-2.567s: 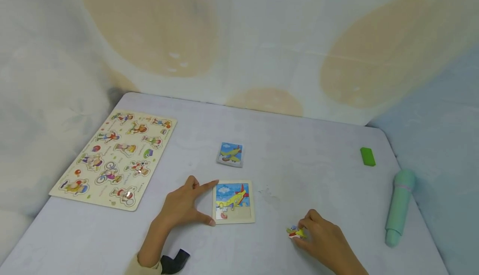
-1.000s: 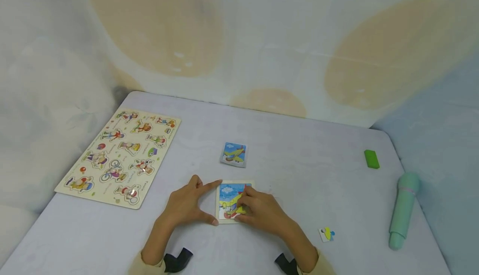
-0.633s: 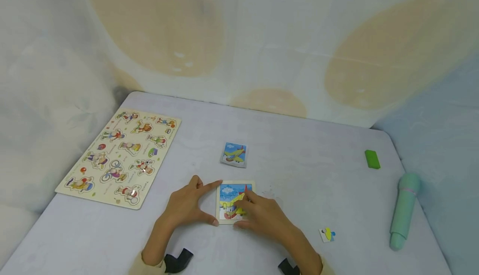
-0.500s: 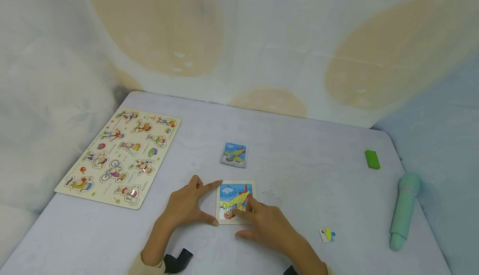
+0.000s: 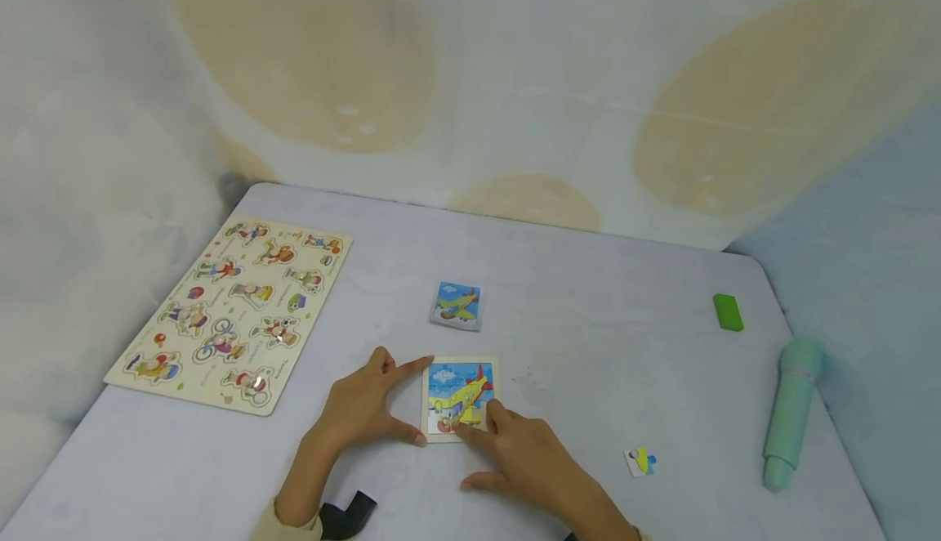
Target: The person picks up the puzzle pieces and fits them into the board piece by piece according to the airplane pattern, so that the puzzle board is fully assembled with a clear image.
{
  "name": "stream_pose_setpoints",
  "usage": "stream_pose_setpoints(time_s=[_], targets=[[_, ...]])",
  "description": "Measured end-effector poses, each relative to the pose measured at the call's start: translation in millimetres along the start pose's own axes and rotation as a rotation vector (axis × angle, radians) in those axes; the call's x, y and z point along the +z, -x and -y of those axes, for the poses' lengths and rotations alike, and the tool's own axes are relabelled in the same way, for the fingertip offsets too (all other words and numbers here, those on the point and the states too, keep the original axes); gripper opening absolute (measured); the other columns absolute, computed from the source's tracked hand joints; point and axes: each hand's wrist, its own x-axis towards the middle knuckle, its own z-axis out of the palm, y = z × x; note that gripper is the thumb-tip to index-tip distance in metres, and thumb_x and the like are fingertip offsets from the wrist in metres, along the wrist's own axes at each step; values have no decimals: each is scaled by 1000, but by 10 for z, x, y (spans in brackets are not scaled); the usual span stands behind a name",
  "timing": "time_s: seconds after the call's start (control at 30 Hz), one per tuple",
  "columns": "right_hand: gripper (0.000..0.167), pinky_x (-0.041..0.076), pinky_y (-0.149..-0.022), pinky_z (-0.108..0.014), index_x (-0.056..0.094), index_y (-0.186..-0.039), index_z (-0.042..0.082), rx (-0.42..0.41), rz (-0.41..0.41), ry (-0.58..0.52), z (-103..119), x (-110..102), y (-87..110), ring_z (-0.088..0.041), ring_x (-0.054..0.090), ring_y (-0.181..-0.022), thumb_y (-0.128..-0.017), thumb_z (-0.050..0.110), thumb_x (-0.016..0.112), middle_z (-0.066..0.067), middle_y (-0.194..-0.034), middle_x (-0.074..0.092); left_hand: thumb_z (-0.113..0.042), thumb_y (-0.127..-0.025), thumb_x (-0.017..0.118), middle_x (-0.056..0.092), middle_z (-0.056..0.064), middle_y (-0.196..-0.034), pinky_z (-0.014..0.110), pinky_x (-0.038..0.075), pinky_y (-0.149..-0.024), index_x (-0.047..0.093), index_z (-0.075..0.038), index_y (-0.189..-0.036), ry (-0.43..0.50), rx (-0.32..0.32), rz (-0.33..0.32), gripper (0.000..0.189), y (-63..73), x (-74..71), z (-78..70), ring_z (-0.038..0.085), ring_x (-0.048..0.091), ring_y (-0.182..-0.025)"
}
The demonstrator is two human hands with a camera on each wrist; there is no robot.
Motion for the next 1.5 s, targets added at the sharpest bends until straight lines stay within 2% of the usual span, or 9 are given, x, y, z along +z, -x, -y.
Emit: stream_pose_setpoints(time_s=[0.17, 0.3, 0.43, 0.63, 0.87, 0.93, 1.03, 1.23, 1.5], targets=[[65, 33, -54, -15, 59, -137, 35, 51, -25, -100, -57, -46, 132, 0, 37, -65, -79, 63, 71, 9, -90, 44, -63, -47, 90, 36, -2, -94, 24, 30, -53, 54, -40, -141, 5, -6, 16, 103, -2, 3, -10, 10, 36, -65], [63, 35, -57, -14, 63, -134, 29, 98, -117, -166, -172, -88, 320, 2, 39, -67, -78, 56, 76, 12, -93, 46, -64, -46, 90, 36, -1, -94, 24, 30, -52, 54, -40, -141, 9, -14, 20, 104, 0, 6, -8, 10, 36, -64], [61, 37, -57, -14, 65, -131, 27, 147, -219, -177, -300, -92, 522, 4, 39, -68, -78, 51, 78, 14, -92, 48, -65, -46, 90, 37, -1, -95, 25, 29, -52, 52, -41, -142, 7, -28, 40, 105, -9, 2, -2, 10, 36, -64], [59, 38, -59, -14, 65, -130, 25, 223, -290, -239, -434, -44, 795, 5, 40, -69, -77, 47, 81, 16, -88, 47, -64, -47, 90, 39, 0, -97, 26, 30, -52, 52, -42, -142, 22, -30, 45, 105, -18, -9, -5, 11, 37, -65], [48, 45, -58, -20, 68, -123, 12, 190, -461, -621, -680, 34, 1044, -3, 49, -68, -78, 17, 83, 6, -88, 54, -66, -46, 89, 40, 1, -99, 27, 32, -52, 51, -43, -142, 19, -40, 51, 106, -16, 5, 8, 11, 38, -65], [45, 46, -58, -21, 68, -120, 9, 199, -492, -682, -759, 36, 1123, -6, 50, -69, -77, 11, 83, 1, -88, 54, -66, -46, 89, 40, 1, -99, 27, 32, -52, 51, -43, -142, 22, -40, 51, 106, -15, 3, 5, 12, 38, -65], [46, 46, -61, -23, 66, -121, 9, 268, -489, -750, -871, 22, 1252, -8, 51, -71, -78, 9, 83, -3, -90, 53, -66, -47, 88, 40, 1, -100, 27, 32, -53, 51, -43, -143, 23, -35, 51, 105, -17, 0, -1, 12, 39, -66], [49, 49, -71, -26, 60, -126, 12, 426, -370, -882, -1039, 3, 1463, -11, 55, -80, -82, 13, 80, -6, -93, 53, -68, -47, 87, 41, 1, -102, 27, 34, -53, 50, -43, -143, 23, -27, 52, 106, -10, -14, -1, 11, 40, -67], [44, 42, -61, -24, 65, -118, 12, 458, -365, -825, -1174, 50, 1589, -11, 48, -75, -77, 12, 83, -4, -95, 50, -69, -48, 86, 41, 1, -100, 27, 33, -53, 50, -44, -143, 31, -26, 56, 105, -13, -10, 6, 12, 39, -66]])
